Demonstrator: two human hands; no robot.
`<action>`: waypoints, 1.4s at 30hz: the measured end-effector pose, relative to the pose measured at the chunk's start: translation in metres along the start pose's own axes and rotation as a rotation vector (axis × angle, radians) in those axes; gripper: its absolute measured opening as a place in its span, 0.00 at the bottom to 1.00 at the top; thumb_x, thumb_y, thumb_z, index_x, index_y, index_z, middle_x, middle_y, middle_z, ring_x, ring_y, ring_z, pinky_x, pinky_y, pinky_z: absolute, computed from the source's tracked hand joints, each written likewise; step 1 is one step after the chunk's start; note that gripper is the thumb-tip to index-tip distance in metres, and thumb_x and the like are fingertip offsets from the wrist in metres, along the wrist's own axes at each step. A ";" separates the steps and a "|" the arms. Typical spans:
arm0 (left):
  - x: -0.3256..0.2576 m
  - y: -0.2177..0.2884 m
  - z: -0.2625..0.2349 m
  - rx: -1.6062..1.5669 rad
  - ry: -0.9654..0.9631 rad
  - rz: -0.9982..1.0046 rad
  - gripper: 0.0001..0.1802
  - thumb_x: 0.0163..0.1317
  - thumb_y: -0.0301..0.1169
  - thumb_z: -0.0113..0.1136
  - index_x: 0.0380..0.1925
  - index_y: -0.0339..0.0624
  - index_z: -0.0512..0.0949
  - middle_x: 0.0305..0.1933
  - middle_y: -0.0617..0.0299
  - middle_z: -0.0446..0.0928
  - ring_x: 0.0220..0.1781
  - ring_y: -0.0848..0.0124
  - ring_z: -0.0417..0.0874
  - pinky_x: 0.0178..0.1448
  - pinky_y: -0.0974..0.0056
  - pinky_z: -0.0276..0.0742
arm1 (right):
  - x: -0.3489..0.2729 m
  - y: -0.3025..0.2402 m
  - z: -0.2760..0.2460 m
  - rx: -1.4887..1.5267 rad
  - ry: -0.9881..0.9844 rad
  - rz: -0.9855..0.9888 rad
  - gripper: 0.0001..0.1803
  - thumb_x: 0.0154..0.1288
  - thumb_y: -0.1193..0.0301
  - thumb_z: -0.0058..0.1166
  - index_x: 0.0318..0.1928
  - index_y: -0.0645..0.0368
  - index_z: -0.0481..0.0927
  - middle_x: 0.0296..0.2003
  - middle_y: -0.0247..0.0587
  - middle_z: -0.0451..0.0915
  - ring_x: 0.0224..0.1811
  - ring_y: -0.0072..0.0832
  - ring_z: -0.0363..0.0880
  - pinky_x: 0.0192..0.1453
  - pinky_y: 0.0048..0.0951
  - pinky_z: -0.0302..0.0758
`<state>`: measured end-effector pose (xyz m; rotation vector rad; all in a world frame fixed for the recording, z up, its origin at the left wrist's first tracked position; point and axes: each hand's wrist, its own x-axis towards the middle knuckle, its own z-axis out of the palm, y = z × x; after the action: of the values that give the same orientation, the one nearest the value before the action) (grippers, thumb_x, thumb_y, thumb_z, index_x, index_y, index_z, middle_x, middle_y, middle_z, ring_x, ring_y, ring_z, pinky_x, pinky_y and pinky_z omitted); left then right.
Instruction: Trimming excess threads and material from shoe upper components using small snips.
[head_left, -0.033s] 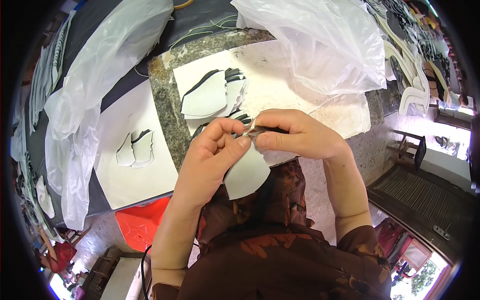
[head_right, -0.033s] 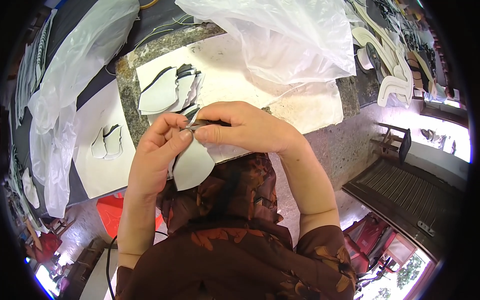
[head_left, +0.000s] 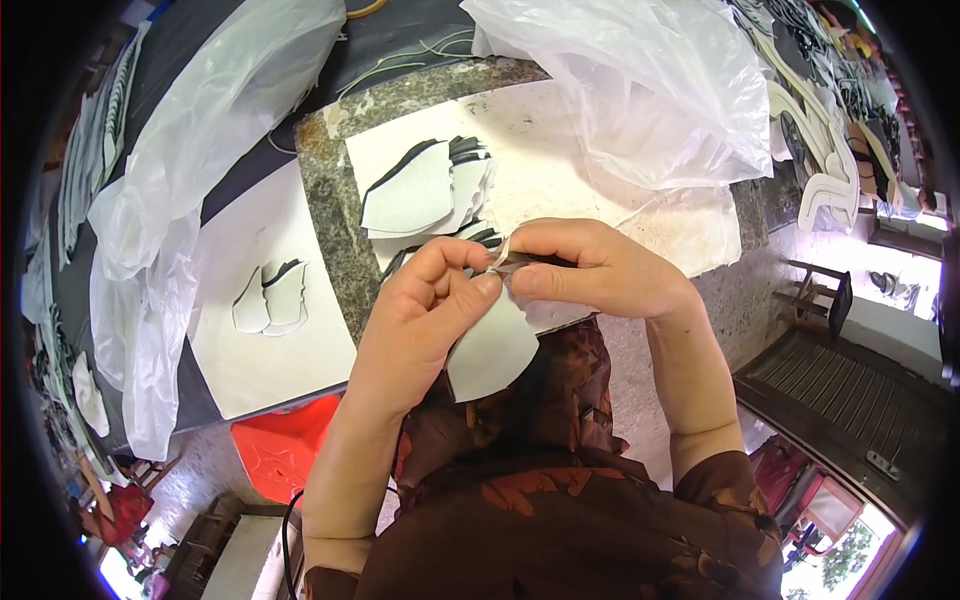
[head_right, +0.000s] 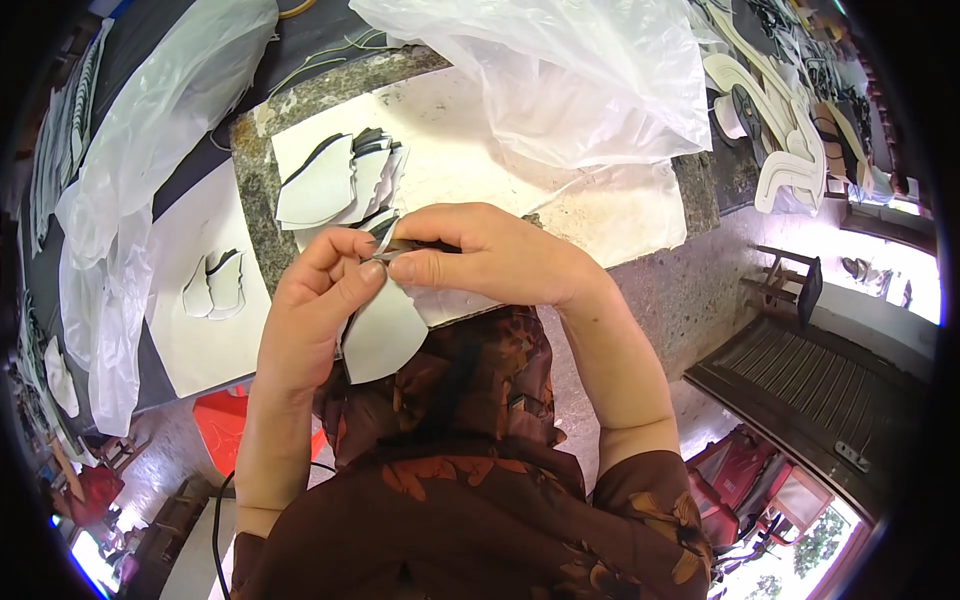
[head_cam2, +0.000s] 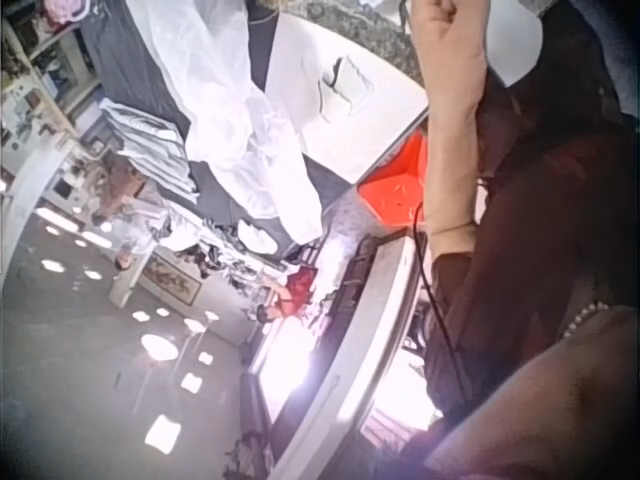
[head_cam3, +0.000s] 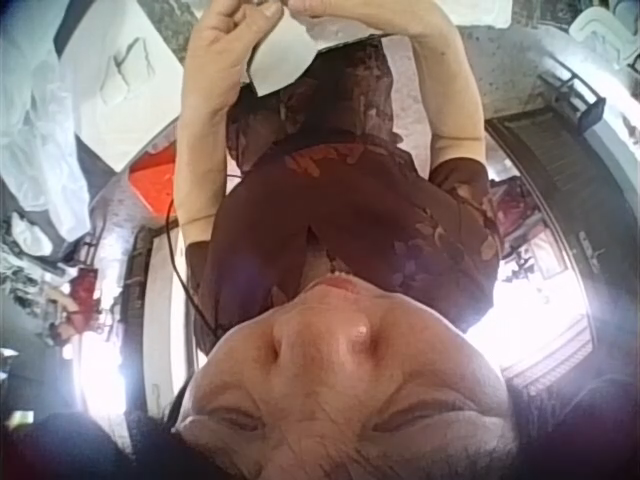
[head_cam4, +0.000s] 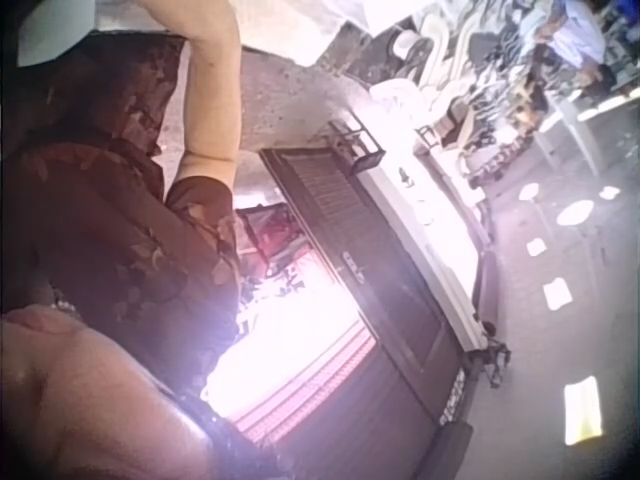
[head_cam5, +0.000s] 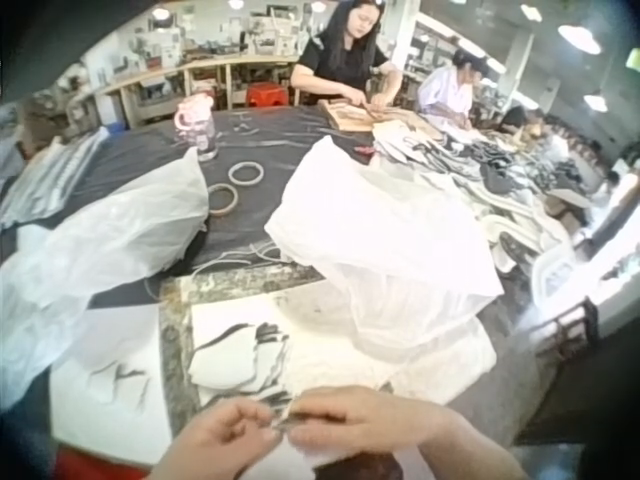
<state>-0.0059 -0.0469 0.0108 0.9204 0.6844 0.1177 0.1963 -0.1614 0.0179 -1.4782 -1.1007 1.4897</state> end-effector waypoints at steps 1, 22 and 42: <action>0.000 -0.001 -0.002 0.052 -0.010 0.015 0.10 0.75 0.32 0.63 0.50 0.41 0.78 0.27 0.79 0.69 0.29 0.88 0.62 0.34 0.76 0.55 | 0.001 0.000 0.000 0.001 -0.001 0.000 0.22 0.75 0.55 0.59 0.50 0.64 0.83 0.39 0.37 0.81 0.43 0.23 0.76 0.51 0.29 0.75; 0.004 -0.006 0.000 0.033 -0.011 0.061 0.06 0.75 0.31 0.63 0.46 0.41 0.80 0.27 0.80 0.69 0.29 0.89 0.61 0.34 0.77 0.54 | 0.003 0.006 0.000 0.241 -0.083 0.061 0.14 0.77 0.63 0.59 0.46 0.64 0.83 0.37 0.26 0.79 0.41 0.14 0.72 0.47 0.23 0.71; -0.049 0.053 -0.118 1.534 0.735 0.658 0.18 0.60 0.23 0.71 0.52 0.37 0.86 0.46 0.61 0.84 0.48 0.69 0.83 0.57 0.66 0.77 | 0.006 0.014 0.035 -0.292 0.529 -0.063 0.17 0.61 0.74 0.69 0.52 0.58 0.87 0.25 0.26 0.71 0.27 0.16 0.67 0.34 0.23 0.68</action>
<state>-0.1040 0.0494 0.0272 2.6480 1.1143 0.5801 0.1622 -0.1633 0.0012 -1.8765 -1.0444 0.8366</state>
